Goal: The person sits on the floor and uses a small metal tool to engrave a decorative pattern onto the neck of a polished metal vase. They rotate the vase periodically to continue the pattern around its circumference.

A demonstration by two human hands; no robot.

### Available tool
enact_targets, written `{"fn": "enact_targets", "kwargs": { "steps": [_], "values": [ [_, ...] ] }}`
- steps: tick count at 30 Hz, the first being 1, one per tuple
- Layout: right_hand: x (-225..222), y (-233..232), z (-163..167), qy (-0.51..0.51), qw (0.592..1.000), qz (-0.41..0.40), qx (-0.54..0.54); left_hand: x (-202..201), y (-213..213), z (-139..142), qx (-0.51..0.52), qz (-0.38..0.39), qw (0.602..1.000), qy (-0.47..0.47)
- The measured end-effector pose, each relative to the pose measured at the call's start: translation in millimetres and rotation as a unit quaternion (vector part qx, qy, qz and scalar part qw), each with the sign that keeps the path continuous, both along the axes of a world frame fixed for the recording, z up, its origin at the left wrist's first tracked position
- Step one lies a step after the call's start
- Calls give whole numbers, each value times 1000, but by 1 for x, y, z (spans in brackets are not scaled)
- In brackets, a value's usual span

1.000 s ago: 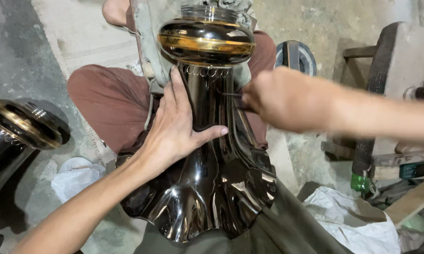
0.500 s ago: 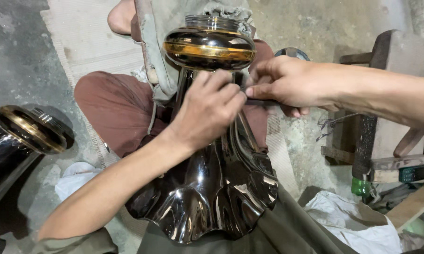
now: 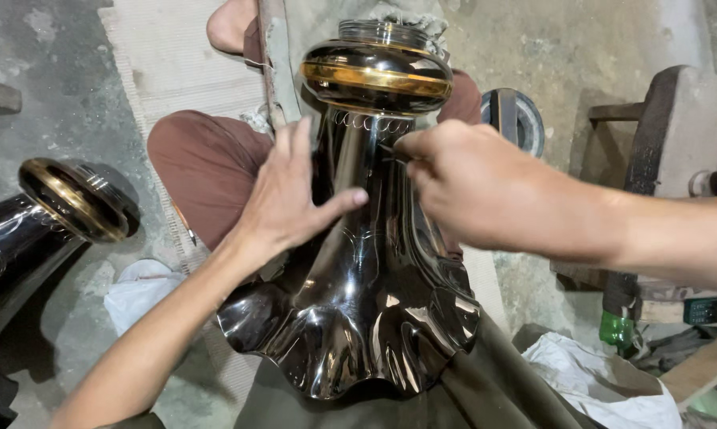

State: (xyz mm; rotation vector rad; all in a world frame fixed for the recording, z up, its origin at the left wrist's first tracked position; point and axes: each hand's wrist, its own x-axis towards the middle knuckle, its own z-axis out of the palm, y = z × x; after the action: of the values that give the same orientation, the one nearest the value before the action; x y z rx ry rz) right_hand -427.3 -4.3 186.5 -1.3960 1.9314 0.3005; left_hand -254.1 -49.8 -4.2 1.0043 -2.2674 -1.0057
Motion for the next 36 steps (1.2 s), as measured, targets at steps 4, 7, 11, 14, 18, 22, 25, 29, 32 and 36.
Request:
{"fn": "enact_targets", "kwargs": {
  "steps": [4,7,11,14,18,22,25,29,32,36],
  "values": [
    [26,-1,11,48,996,74,4,-1,8,-4,11,-15,999,-36],
    [31,3,17,54,991,122,32,-2,7,0,4,-13,999,-30],
    [28,0,13,68,992,96,41,-3,6,3,26,-8,999,-35],
    [25,-4,12,48,997,58,13,-3,7,4,13,-6,999,-31],
    [28,-1,11,26,997,70,3,-1,9,4,18,-4,999,-30],
    [25,10,10,85,982,143,94,-1,8,4,-15,5,1000,-24],
    [11,19,3,195,910,340,135,-1,6,6,-80,10,997,-19],
    [-36,16,-6,244,765,587,98,-2,7,16,22,4,998,-66],
    [-65,13,-11,257,659,705,-59,-5,5,25,76,5,993,-93],
    [-68,15,-21,297,745,597,16,-6,7,32,32,6,998,-52]
  ]
}}
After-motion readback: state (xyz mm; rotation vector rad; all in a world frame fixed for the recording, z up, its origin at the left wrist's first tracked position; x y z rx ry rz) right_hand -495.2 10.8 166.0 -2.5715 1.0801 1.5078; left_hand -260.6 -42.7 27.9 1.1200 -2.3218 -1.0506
